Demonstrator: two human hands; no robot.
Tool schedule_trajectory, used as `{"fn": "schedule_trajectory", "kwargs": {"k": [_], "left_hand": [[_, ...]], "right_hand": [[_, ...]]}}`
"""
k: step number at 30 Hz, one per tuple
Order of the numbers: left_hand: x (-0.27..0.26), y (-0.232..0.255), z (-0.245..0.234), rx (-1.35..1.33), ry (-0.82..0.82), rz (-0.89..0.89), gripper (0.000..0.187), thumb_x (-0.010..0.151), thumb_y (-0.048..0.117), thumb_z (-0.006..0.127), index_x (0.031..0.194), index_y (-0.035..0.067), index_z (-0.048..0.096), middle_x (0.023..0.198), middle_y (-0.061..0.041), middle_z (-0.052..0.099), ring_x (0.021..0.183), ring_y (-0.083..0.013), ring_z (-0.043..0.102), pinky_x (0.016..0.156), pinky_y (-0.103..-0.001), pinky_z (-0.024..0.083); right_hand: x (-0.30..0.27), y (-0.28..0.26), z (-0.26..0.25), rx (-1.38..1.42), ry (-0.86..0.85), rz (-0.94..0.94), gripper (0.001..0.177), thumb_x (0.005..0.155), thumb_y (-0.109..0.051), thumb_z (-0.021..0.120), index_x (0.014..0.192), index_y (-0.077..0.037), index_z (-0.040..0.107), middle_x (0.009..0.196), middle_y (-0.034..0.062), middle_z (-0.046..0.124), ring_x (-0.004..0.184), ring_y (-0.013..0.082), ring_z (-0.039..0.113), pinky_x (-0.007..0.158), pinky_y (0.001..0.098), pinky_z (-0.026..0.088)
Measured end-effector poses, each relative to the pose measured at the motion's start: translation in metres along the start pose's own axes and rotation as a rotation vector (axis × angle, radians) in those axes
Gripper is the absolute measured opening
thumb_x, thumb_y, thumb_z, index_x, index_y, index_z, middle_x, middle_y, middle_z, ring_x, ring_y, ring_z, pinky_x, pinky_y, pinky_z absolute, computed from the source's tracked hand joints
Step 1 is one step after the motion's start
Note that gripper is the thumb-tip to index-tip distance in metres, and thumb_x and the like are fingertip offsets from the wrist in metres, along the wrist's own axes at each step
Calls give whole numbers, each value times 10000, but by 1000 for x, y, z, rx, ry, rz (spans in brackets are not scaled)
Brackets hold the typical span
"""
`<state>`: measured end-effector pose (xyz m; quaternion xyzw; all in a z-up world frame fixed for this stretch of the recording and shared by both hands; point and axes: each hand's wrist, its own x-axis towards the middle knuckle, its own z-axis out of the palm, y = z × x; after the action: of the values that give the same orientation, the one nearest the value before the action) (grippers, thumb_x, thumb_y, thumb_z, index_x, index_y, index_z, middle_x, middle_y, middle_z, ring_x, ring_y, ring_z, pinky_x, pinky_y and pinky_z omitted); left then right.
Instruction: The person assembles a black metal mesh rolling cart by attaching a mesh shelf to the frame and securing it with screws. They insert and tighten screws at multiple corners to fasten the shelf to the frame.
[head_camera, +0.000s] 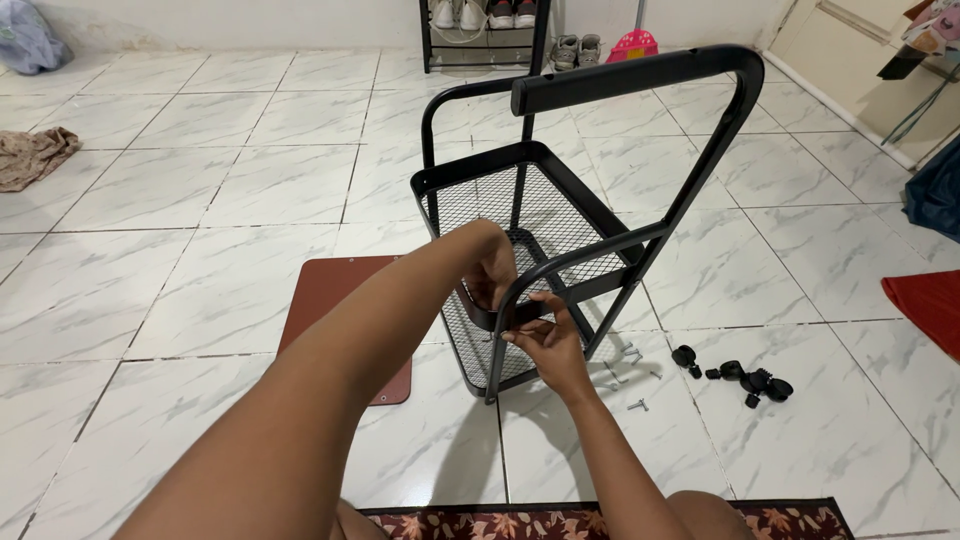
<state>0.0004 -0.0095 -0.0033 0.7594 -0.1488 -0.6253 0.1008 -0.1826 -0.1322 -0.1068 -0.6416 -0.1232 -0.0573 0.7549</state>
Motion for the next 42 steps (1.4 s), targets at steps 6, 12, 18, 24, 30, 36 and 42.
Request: {"fn": "schedule_trajectory", "kwargs": {"k": [6, 12, 18, 24, 30, 36, 42], "left_hand": [[-1, -9, 3, -49, 97, 3, 56, 886, 24, 716, 939, 5, 715, 1022, -106, 716, 929, -182, 678, 844, -296, 580], [-1, -10, 3, -92, 81, 11, 85, 892, 3, 686, 972, -16, 707, 1061, -123, 738, 953, -175, 702, 873, -287, 590], [2, -13, 0, -86, 49, 5, 92, 921, 28, 684, 996, -22, 699, 1069, -139, 717, 965, -196, 691, 874, -304, 585], [2, -10, 1, -23, 92, -31, 105, 940, 71, 658, 1004, 1, 701, 1038, -102, 729, 938, -176, 698, 856, -295, 584], [3, -14, 0, -47, 65, -15, 105, 938, 62, 682, 1011, -11, 705, 1001, -115, 717, 888, -182, 696, 824, -305, 595], [-1, -6, 0, 3, 73, -50, 91, 936, 76, 680, 1000, 15, 705, 1009, -89, 710, 901, -170, 681, 824, -295, 579], [-6, -5, 4, -1, 48, 48, 81, 901, 24, 692, 977, 1, 705, 1010, -105, 711, 914, -194, 676, 846, -321, 570]], "right_hand": [[-1, -3, 1, -11, 11, 7, 611, 845, 66, 759, 1338, -147, 466, 907, 137, 767, 926, 183, 771, 845, 294, 631], [0, -5, 2, -33, 32, 28, 617, 836, 60, 770, 1333, -150, 472, 902, 136, 761, 918, 180, 769, 842, 299, 634], [0, -2, 2, -33, 38, 34, 628, 835, 74, 770, 1339, -152, 472, 911, 143, 746, 924, 185, 762, 841, 303, 635], [1, -1, 2, 4, 14, 3, 618, 841, 87, 752, 1332, -147, 460, 926, 141, 757, 939, 190, 765, 853, 303, 638], [0, -1, 1, -18, 14, -6, 614, 846, 86, 750, 1333, -145, 457, 947, 139, 751, 948, 188, 764, 861, 306, 641], [2, -2, 1, -29, 10, 0, 616, 847, 79, 750, 1338, -149, 455, 926, 144, 761, 935, 190, 769, 853, 303, 641], [1, -2, 1, -32, 13, -3, 624, 846, 77, 754, 1345, -150, 456, 924, 143, 761, 931, 190, 772, 849, 308, 639]]}}
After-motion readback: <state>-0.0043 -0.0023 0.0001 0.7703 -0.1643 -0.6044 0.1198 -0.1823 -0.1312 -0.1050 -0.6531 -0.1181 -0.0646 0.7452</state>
